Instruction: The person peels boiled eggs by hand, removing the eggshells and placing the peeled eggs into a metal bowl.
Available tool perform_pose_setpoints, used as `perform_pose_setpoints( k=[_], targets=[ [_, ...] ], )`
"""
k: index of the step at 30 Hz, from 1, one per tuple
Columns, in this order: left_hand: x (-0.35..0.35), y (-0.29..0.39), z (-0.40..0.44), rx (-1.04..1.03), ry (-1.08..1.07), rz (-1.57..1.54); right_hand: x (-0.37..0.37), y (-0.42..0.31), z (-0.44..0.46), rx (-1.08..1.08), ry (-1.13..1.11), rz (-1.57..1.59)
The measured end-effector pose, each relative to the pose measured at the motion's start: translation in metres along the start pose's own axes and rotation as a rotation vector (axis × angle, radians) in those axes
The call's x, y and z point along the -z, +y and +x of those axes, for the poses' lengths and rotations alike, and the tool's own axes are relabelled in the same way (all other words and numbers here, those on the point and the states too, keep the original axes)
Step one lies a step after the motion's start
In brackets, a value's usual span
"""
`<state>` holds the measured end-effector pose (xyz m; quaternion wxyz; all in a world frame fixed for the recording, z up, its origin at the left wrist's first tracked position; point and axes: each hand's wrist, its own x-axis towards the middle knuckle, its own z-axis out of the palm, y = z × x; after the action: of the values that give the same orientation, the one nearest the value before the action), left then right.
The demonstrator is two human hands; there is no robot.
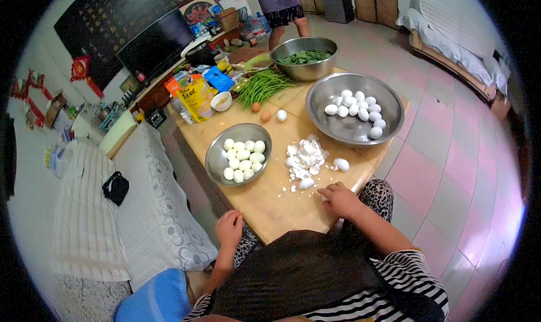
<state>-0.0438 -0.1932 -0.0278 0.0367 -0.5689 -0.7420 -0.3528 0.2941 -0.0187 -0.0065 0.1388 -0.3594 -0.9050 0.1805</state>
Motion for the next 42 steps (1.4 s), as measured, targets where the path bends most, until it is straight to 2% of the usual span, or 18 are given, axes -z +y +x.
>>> perform_pose_setpoints(
  k=[3, 5, 6, 9, 10, 12, 19, 22, 25, 27, 28, 30, 31, 33, 34, 36, 37, 42],
  targets=[
    [0.003, 0.005, 0.001, 0.026, -0.036, -0.009, 0.01, -0.005, 0.0, -0.001, -0.112, 0.08],
    [0.002, 0.002, 0.001, 0.006, -0.032, 0.0, 0.015, -0.017, 0.002, -0.008, 0.349, 0.188],
    [0.001, 0.001, 0.0, -0.005, -0.021, 0.005, 0.014, -0.018, 0.004, -0.004, 0.467, 0.218],
    [0.0, -0.001, 0.0, -0.006, -0.028, 0.003, 0.006, -0.01, 0.008, 0.112, 0.579, 0.132],
    [0.0, 0.0, 0.0, -0.009, -0.031, 0.003, -0.006, -0.001, 0.007, 0.108, 0.581, 0.133],
    [0.0, 0.001, 0.001, -0.006, -0.024, 0.002, -0.032, 0.017, 0.003, 0.014, 0.202, -0.135],
    [-0.002, -0.001, 0.0, -0.007, -0.024, -0.006, -0.019, 0.011, 0.004, 0.141, 0.159, -0.069],
    [0.0, 0.003, 0.002, -0.024, -0.041, 0.004, 0.003, -0.002, 0.005, 0.101, 0.259, 0.008],
    [-0.002, 0.024, 0.011, 0.068, -0.08, -0.148, 0.003, 0.001, 0.008, 0.118, 0.39, -0.035],
    [-0.011, 0.047, 0.027, -0.033, -0.155, -0.336, -0.018, 0.025, 0.009, 0.038, 0.019, -0.045],
    [-0.017, 0.059, 0.034, -0.031, -0.158, -0.339, -0.014, 0.024, 0.013, 0.035, 0.016, -0.046],
    [-0.031, 0.08, 0.051, -0.054, -0.389, -0.554, 0.004, 0.01, 0.03, 0.125, 0.082, 0.031],
    [-0.043, 0.086, 0.059, -0.048, -0.399, -0.556, 0.014, 0.0, 0.038, 0.116, 0.075, 0.036],
    [-0.07, 0.099, 0.078, 0.127, -0.575, -0.803, 0.036, -0.02, 0.062, 0.135, 0.202, 0.345],
    [-0.08, 0.108, 0.09, 0.132, -0.586, -0.809, 0.041, -0.026, 0.075, 0.133, 0.241, 0.4],
    [-0.101, 0.123, 0.112, 0.177, -0.485, -1.083, 0.044, -0.03, 0.103, 0.115, 0.27, 0.453],
    [-0.115, 0.124, 0.12, 0.138, -0.379, -1.075, 0.042, -0.029, 0.117, 0.103, 0.311, 0.461],
    [-0.13, 0.139, 0.148, 0.201, -0.244, -1.147, 0.028, -0.023, 0.149, -0.01, 0.372, 0.437]
  ],
)
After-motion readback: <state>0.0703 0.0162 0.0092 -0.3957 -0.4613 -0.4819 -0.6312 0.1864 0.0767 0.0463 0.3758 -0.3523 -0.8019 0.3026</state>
